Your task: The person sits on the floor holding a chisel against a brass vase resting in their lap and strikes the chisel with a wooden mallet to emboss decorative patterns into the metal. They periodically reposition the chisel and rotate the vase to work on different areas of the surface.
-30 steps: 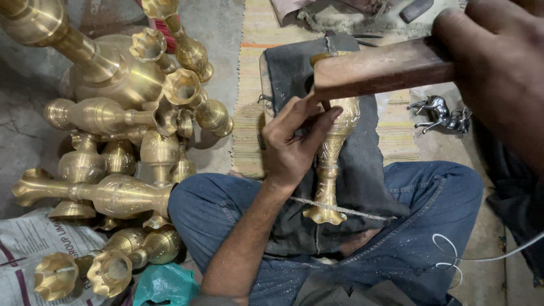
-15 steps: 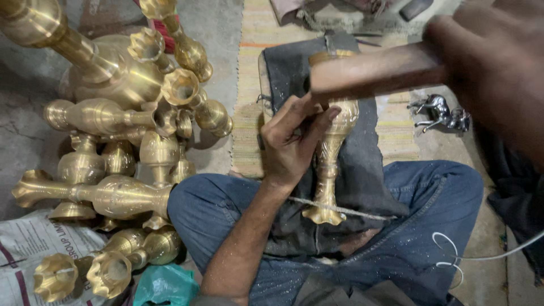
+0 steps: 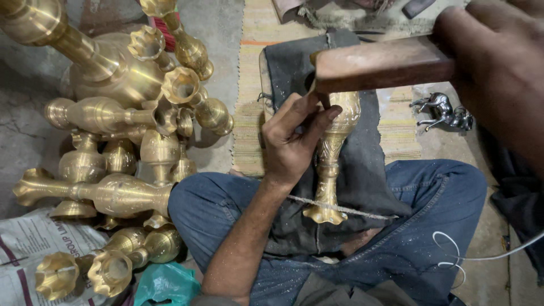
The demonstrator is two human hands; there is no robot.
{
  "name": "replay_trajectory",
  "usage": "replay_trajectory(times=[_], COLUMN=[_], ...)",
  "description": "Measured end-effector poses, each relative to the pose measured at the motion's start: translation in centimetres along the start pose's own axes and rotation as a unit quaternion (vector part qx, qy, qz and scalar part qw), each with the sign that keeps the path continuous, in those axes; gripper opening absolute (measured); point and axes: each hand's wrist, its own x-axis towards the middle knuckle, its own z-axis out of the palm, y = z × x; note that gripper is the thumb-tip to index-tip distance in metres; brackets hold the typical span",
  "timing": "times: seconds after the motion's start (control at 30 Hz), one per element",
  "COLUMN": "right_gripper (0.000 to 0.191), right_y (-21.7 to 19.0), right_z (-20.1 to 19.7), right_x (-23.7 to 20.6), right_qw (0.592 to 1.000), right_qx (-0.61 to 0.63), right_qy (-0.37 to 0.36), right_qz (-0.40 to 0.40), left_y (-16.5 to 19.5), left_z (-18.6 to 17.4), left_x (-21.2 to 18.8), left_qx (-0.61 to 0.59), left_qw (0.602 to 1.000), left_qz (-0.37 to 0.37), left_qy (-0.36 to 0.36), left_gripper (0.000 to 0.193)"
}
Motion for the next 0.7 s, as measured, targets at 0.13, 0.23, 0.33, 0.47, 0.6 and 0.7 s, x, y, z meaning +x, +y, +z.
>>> replay_trajectory(times=[0.13,0.23,0.33,0.47,0.6,0.7], right_gripper=[0.029,0.034,0.034,0.030,0.029,0.024], right_y=[0.3,-0.1,-0.3,-0.1,-0.1,-0.3], right_z=[0.1,-0.1,0.1,0.0,0.2,0.2], right_x=[-0.2,-0.5,-0.7,-1.7,-2.1,-2.0], right_qw=[1.000,0.997,0.999,0.996,0.992,0.995], right_qx=[0.025,-0.071,-0.044,-0.093,-0.126,-0.104], right_qy=[0.008,0.008,-0.003,-0.015,-0.001,-0.008], right_qz=[0.013,0.002,0.003,0.003,-0.005,0.008], left_y=[0.0,-0.4,-0.6,-0.8,-1.0,-1.2], left_z=[-0.2,-0.2,-0.3,-0.4,-0.4,-0.4], left_x=[-0.1,0.1,0.1,0.2,0.2,-0.1], left_qx=[0.020,-0.005,-0.013,-0.010,-0.024,-0.045], left_qw=[0.999,1.000,0.999,0.999,0.998,0.998], left_qz=[0.023,0.014,0.024,0.027,0.056,0.028], left_qy=[-0.012,-0.019,-0.023,-0.030,-0.024,-0.034], left_gripper=[0.034,0.035,0.035,0.039,0.033,0.035])
